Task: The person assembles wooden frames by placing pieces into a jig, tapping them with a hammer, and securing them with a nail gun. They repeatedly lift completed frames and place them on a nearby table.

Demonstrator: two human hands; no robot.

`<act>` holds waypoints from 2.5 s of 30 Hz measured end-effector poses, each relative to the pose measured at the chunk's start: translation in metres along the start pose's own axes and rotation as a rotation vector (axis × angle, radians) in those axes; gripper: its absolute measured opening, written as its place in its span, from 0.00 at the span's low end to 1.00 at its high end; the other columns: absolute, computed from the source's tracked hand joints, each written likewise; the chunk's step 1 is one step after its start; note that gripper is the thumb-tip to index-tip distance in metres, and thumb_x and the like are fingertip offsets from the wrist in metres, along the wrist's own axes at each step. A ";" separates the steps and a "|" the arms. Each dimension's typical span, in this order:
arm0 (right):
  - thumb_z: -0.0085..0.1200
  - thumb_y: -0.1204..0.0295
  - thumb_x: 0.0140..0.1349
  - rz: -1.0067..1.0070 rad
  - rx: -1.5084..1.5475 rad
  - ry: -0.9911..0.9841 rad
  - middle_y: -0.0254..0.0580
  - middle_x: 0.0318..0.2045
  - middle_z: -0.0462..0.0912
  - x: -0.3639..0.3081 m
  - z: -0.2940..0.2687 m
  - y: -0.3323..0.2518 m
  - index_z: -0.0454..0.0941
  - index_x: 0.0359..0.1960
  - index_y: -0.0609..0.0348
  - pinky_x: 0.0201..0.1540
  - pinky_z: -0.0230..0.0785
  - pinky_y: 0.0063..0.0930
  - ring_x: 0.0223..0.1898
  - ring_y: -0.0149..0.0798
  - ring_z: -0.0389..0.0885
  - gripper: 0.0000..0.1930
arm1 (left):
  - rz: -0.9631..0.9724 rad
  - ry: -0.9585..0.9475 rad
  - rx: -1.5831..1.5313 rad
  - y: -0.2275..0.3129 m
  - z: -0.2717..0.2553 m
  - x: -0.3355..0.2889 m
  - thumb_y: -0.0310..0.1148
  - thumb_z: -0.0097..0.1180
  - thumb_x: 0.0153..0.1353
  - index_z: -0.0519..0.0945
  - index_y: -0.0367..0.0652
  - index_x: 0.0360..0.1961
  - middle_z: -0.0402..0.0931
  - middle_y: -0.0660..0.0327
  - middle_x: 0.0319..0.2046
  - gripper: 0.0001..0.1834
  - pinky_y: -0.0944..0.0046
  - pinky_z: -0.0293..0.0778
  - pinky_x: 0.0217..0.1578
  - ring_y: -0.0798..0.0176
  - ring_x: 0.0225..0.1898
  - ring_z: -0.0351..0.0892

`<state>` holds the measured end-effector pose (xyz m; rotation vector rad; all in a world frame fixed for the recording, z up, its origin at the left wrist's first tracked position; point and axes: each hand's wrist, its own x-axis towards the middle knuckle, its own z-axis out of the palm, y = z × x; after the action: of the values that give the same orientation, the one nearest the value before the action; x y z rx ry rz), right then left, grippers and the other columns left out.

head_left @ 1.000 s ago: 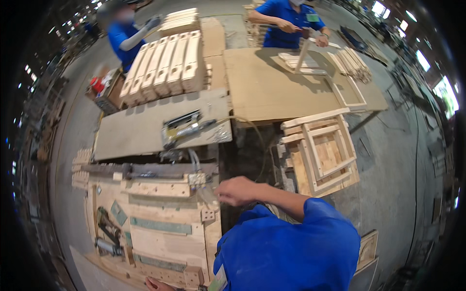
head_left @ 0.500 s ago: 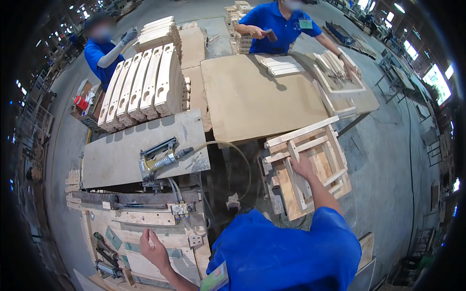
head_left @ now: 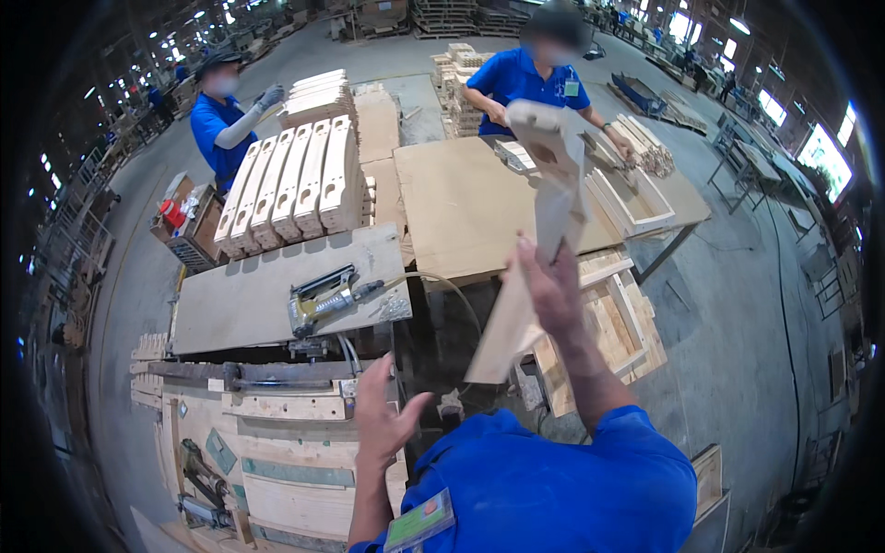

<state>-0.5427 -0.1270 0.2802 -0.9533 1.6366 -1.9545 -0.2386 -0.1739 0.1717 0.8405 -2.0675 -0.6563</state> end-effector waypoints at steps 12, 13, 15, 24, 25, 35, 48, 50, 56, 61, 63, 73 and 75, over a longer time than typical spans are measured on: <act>0.69 0.60 0.69 -0.884 -0.300 -0.425 0.53 0.47 0.84 -0.077 0.150 -0.069 0.71 0.68 0.67 0.46 0.81 0.40 0.46 0.49 0.87 0.32 | -0.359 1.034 -0.614 -0.014 -0.135 -0.073 0.40 0.66 0.72 0.75 0.43 0.49 0.73 0.66 0.28 0.16 0.68 0.80 0.32 0.70 0.23 0.75; 0.71 0.59 0.67 -1.093 -0.368 -0.227 0.56 0.47 0.85 -0.073 0.156 -0.064 0.72 0.68 0.66 0.47 0.82 0.42 0.45 0.52 0.87 0.35 | -0.410 1.082 -0.685 -0.011 -0.154 -0.089 0.42 0.65 0.72 0.71 0.41 0.58 0.72 0.66 0.28 0.24 0.69 0.76 0.30 0.71 0.24 0.73; 0.71 0.57 0.65 -0.963 -0.422 -0.457 0.59 0.49 0.83 -0.071 0.173 -0.047 0.68 0.71 0.66 0.53 0.78 0.50 0.50 0.60 0.84 0.39 | -0.418 1.104 -0.833 -0.010 -0.179 -0.129 0.46 0.63 0.73 0.69 0.40 0.66 0.70 0.67 0.28 0.29 0.70 0.71 0.27 0.72 0.25 0.70; 0.71 0.55 0.64 -0.632 -0.349 -1.042 0.59 0.60 0.83 -0.147 0.294 0.040 0.69 0.76 0.57 0.64 0.76 0.50 0.60 0.62 0.83 0.41 | -0.790 1.364 -0.288 -0.021 -0.227 -0.233 0.47 0.59 0.75 0.72 0.38 0.69 0.72 0.55 0.56 0.30 0.55 0.65 0.57 0.57 0.56 0.73; 0.71 0.50 0.63 -0.678 -0.358 -1.037 0.58 0.61 0.84 -0.146 0.301 0.058 0.70 0.75 0.56 0.63 0.77 0.51 0.60 0.62 0.84 0.43 | -0.869 1.307 0.139 -0.025 -0.216 -0.236 0.44 0.59 0.76 0.68 0.35 0.74 0.71 0.47 0.64 0.33 0.49 0.61 0.68 0.50 0.65 0.71; 0.73 0.59 0.62 -0.111 -0.606 -1.404 0.57 0.58 0.88 -0.194 0.394 0.143 0.70 0.75 0.57 0.64 0.75 0.45 0.62 0.56 0.86 0.41 | -0.618 0.546 0.586 -0.023 -0.111 -0.256 0.46 0.76 0.59 0.81 0.41 0.62 0.78 0.50 0.59 0.33 0.44 0.70 0.67 0.39 0.65 0.74; 0.71 0.60 0.65 -0.112 -0.720 -1.598 0.57 0.51 0.88 -0.276 0.465 0.239 0.71 0.72 0.65 0.50 0.82 0.44 0.48 0.49 0.90 0.37 | -1.105 0.485 0.623 -0.076 -0.119 -0.299 0.44 0.67 0.68 0.86 0.46 0.51 0.84 0.57 0.42 0.17 0.46 0.75 0.53 0.48 0.48 0.83; 0.69 0.58 0.66 -0.200 -0.735 -1.577 0.60 0.52 0.89 -0.287 0.464 0.248 0.72 0.70 0.65 0.56 0.80 0.50 0.51 0.55 0.89 0.36 | -1.148 0.480 0.635 -0.080 -0.120 -0.304 0.44 0.67 0.67 0.87 0.45 0.50 0.84 0.57 0.41 0.17 0.47 0.75 0.54 0.48 0.47 0.83; 0.68 0.54 0.66 -0.415 -0.818 -1.571 0.69 0.57 0.75 -0.293 0.455 0.254 0.71 0.63 0.69 0.60 0.75 0.62 0.60 0.70 0.78 0.34 | -1.144 0.553 0.654 -0.079 -0.108 -0.310 0.42 0.69 0.65 0.87 0.42 0.50 0.86 0.55 0.43 0.18 0.47 0.73 0.56 0.47 0.48 0.83; 0.66 0.57 0.67 -0.593 -0.748 -1.530 0.66 0.60 0.75 -0.290 0.433 0.241 0.69 0.69 0.67 0.62 0.72 0.58 0.60 0.66 0.77 0.36 | -1.146 0.595 0.632 -0.077 -0.103 -0.307 0.41 0.70 0.64 0.87 0.40 0.50 0.86 0.53 0.43 0.18 0.46 0.72 0.56 0.45 0.48 0.83; 0.66 0.59 0.66 -0.843 -0.596 -1.557 0.63 0.59 0.76 -0.291 0.412 0.221 0.70 0.69 0.67 0.63 0.70 0.56 0.59 0.63 0.78 0.35 | -1.164 0.596 0.632 -0.076 -0.101 -0.308 0.40 0.70 0.64 0.87 0.40 0.50 0.86 0.52 0.43 0.18 0.46 0.72 0.56 0.45 0.48 0.83; 0.70 0.64 0.59 -1.008 -0.336 -1.939 0.50 0.46 0.83 -0.324 0.339 0.193 0.81 0.48 0.60 0.60 0.69 0.49 0.52 0.54 0.82 0.20 | -1.102 0.578 0.620 -0.070 -0.103 -0.317 0.35 0.70 0.64 0.85 0.40 0.54 0.86 0.51 0.47 0.19 0.46 0.74 0.59 0.45 0.51 0.83; 0.70 0.65 0.59 -1.010 -0.342 -1.958 0.50 0.46 0.83 -0.323 0.340 0.189 0.81 0.49 0.61 0.60 0.69 0.48 0.52 0.53 0.82 0.20 | -1.063 0.641 0.681 -0.053 -0.104 -0.326 0.34 0.70 0.64 0.84 0.39 0.55 0.85 0.51 0.49 0.20 0.47 0.74 0.63 0.44 0.55 0.83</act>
<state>-0.0974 -0.1764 0.0454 -2.6864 0.1435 -0.1180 0.0164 0.0190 0.0382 2.2449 -1.1144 -0.0989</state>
